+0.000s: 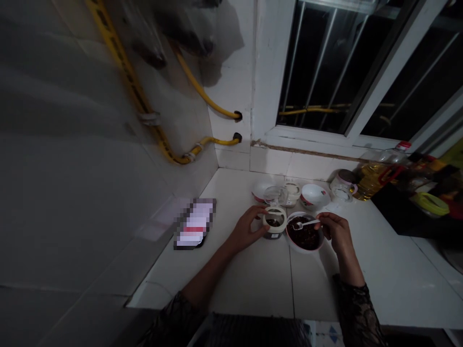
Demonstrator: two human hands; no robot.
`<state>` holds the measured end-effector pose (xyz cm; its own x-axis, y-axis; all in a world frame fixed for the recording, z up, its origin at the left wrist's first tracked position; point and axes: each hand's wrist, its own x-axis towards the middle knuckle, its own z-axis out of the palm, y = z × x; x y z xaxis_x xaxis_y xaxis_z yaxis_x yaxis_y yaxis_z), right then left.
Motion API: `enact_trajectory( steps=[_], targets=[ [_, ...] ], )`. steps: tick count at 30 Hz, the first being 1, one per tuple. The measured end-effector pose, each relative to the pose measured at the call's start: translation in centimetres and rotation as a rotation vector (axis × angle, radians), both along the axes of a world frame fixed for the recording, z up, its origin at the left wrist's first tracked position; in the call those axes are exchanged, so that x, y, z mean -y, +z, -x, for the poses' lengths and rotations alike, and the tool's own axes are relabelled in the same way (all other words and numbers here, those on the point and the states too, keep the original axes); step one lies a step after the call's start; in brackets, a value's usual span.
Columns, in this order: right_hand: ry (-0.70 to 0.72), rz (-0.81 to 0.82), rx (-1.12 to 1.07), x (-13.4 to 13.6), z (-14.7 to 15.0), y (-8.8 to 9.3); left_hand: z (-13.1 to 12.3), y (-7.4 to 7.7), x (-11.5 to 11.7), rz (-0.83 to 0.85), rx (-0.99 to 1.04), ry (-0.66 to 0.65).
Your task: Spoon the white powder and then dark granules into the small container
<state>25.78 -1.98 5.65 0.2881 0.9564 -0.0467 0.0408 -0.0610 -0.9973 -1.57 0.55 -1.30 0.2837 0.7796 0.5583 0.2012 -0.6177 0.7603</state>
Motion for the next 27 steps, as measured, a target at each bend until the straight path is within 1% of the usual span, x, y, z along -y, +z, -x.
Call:
enact_trajectory(
  steps=[4,7,10,13,15,17,19,21,23,25,27],
  targets=[
    [-0.016,-0.097,-0.009,0.2,1.2,-0.2,0.0,0.0,0.0,0.008,-0.004,-0.009],
    [-0.003,-0.234,0.081,0.6,2.7,-0.7,0.1,0.1,0.0,0.005,-0.01,-0.009],
    [0.07,-0.445,0.332,1.1,3.9,-1.2,0.0,0.1,0.0,-0.001,-0.004,-0.009],
    [0.229,-0.672,0.632,1.5,4.5,-1.4,0.0,0.0,0.0,-0.005,0.006,-0.011],
    [0.273,-0.737,0.729,1.7,4.3,-1.4,0.0,0.0,0.0,-0.002,0.006,-0.01],
    [0.212,-0.711,0.736,1.9,3.6,-1.1,0.0,0.0,0.0,0.002,0.004,-0.008],
    [0.096,-0.626,0.704,1.9,2.6,-0.9,0.0,0.0,0.0,0.003,0.009,-0.012],
    [0.021,-0.518,0.687,1.8,1.3,-0.6,0.0,0.0,0.0,0.001,0.018,-0.014],
    [0.03,-0.409,0.71,1.6,0.3,-0.6,0.0,-0.1,0.0,-0.001,0.021,-0.014],
    [0.095,-0.316,0.742,1.3,-0.2,-0.6,0.0,-0.1,-0.1,-0.001,0.018,-0.012],
    [0.181,-0.244,0.738,1.1,0.0,-0.7,0.0,-0.2,-0.1,-0.003,0.015,-0.014]
  ],
)
